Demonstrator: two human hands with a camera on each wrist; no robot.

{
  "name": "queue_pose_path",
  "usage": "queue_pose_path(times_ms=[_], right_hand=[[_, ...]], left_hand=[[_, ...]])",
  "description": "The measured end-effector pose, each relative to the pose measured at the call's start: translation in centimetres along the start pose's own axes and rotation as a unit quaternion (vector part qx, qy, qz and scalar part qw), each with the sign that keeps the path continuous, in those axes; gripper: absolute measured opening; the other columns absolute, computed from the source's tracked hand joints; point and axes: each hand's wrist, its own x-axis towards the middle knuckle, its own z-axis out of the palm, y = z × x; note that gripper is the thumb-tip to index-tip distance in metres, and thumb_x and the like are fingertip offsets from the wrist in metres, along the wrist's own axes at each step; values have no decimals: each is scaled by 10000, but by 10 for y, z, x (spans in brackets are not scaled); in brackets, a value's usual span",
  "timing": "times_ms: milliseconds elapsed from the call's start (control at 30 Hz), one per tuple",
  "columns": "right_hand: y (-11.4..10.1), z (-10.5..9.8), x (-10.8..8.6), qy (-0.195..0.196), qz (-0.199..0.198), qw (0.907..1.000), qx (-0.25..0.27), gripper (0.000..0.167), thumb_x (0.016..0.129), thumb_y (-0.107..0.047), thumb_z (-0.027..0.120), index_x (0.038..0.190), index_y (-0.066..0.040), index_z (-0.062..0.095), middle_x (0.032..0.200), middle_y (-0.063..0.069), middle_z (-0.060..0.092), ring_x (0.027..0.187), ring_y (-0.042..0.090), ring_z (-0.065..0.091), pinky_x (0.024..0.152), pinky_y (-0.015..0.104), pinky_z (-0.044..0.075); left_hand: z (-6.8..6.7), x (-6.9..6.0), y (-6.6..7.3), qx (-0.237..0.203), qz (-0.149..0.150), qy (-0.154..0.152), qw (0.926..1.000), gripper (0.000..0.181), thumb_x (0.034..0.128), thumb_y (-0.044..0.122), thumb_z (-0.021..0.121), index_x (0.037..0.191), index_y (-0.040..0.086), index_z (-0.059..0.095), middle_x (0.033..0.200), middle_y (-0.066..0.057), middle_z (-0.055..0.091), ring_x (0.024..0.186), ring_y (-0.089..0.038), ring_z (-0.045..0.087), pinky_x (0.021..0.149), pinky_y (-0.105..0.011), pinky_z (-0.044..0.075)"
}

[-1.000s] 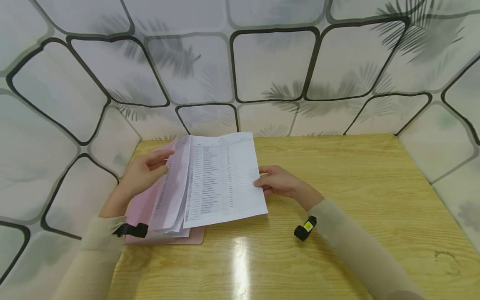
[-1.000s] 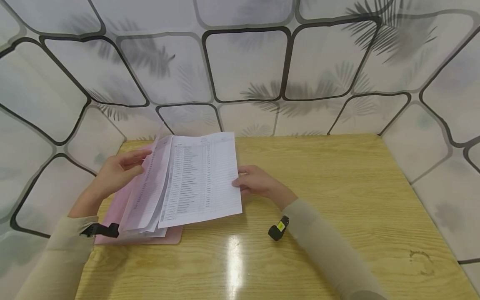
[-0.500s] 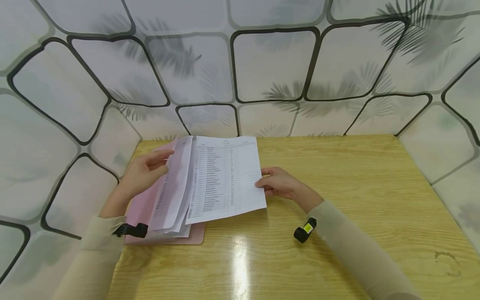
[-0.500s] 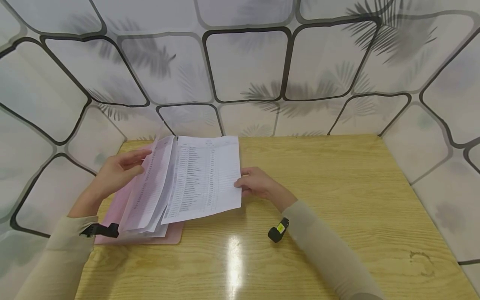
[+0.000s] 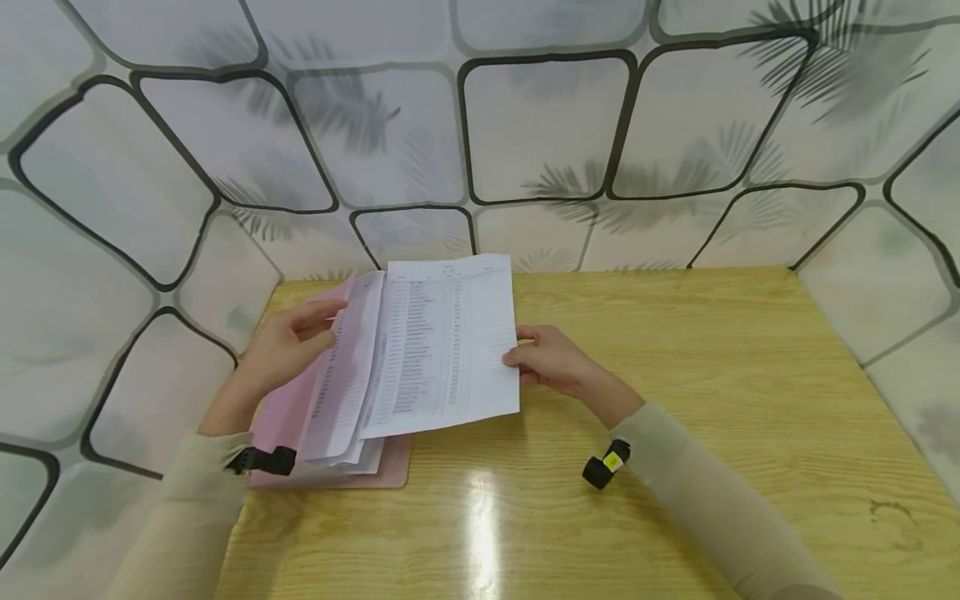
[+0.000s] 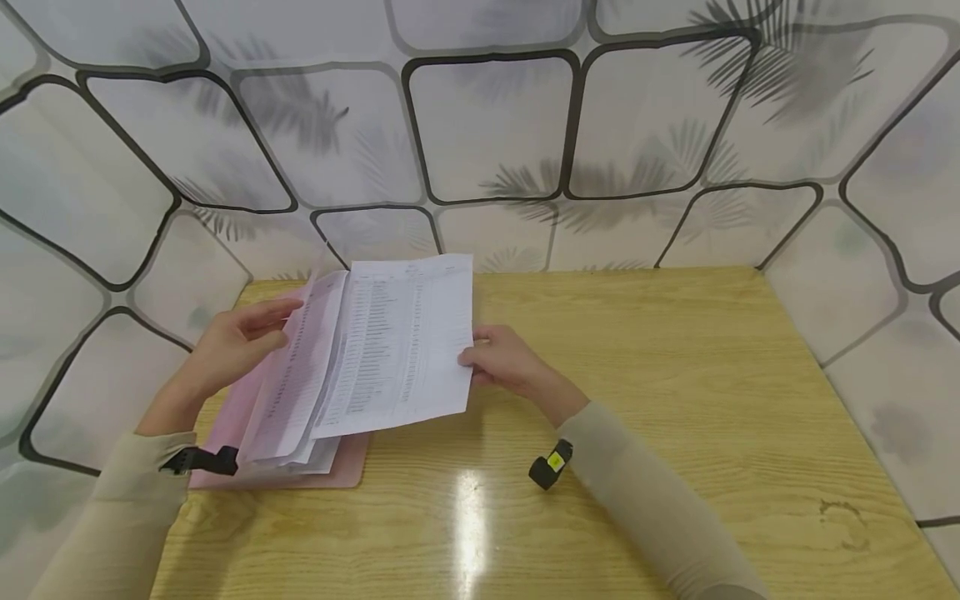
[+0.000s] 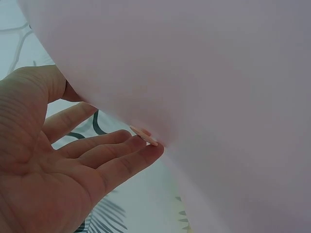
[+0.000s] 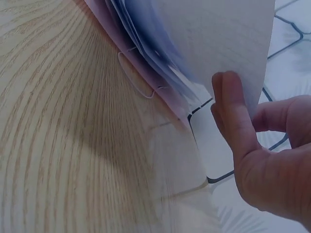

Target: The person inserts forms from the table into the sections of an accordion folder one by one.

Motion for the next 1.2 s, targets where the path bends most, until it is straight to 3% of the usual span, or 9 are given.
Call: queue_pose_path(times_ms=[167, 367, 667, 1000, 1200], right_hand=[[-4, 5, -2, 441, -41, 9989, -157, 504, 959, -1, 604, 1442, 109, 512, 1118, 222, 765, 860, 169, 766, 691, 261, 631], [-9, 7, -6, 838, -150, 9961, -235, 471, 958, -6, 606, 1411, 106, 540, 1166, 275, 754, 852, 188, 771, 707, 290, 643], [-12, 8, -9, 778, -395, 9946, -566, 491, 958, -12, 614, 1432, 94, 544, 1161, 309, 746, 831, 189, 769, 698, 310, 645], [-9, 13, -7, 1013, -292, 9941, -245, 446, 947, 14, 586, 1382, 111, 571, 1156, 313, 748, 806, 178, 770, 693, 302, 642], [-8, 15, -7, 965, -394, 9940, -346, 443, 954, 2, 597, 1385, 104, 575, 1143, 302, 755, 825, 183, 775, 735, 336, 652]], left_hand=[[0, 0, 1, -12, -56, -9, 10000, 477, 1001, 80, 602, 1470, -8, 590, 1474, -288, 594, 1307, -465, 617, 848, -10, 448], [0, 0, 1, -7, -75, -28, 10000, 479, 1004, 86, 601, 1475, -5, 586, 1480, -279, 593, 1302, -460, 622, 844, -12, 451], [1, 0, 0, 8, -19, 9, 10000, 479, 1000, 76, 610, 1470, -13, 586, 1478, -283, 593, 1289, -465, 632, 843, -10, 449], [0, 0, 0, -3, 41, -6, 10000, 477, 1000, 80, 600, 1467, -14, 589, 1476, -278, 597, 1295, -472, 622, 845, -16, 455], [0, 0, 1, 40, 13, -9, 10000, 477, 996, 79, 594, 1464, -14, 594, 1485, -259, 597, 1297, -466, 624, 837, -16, 449]])
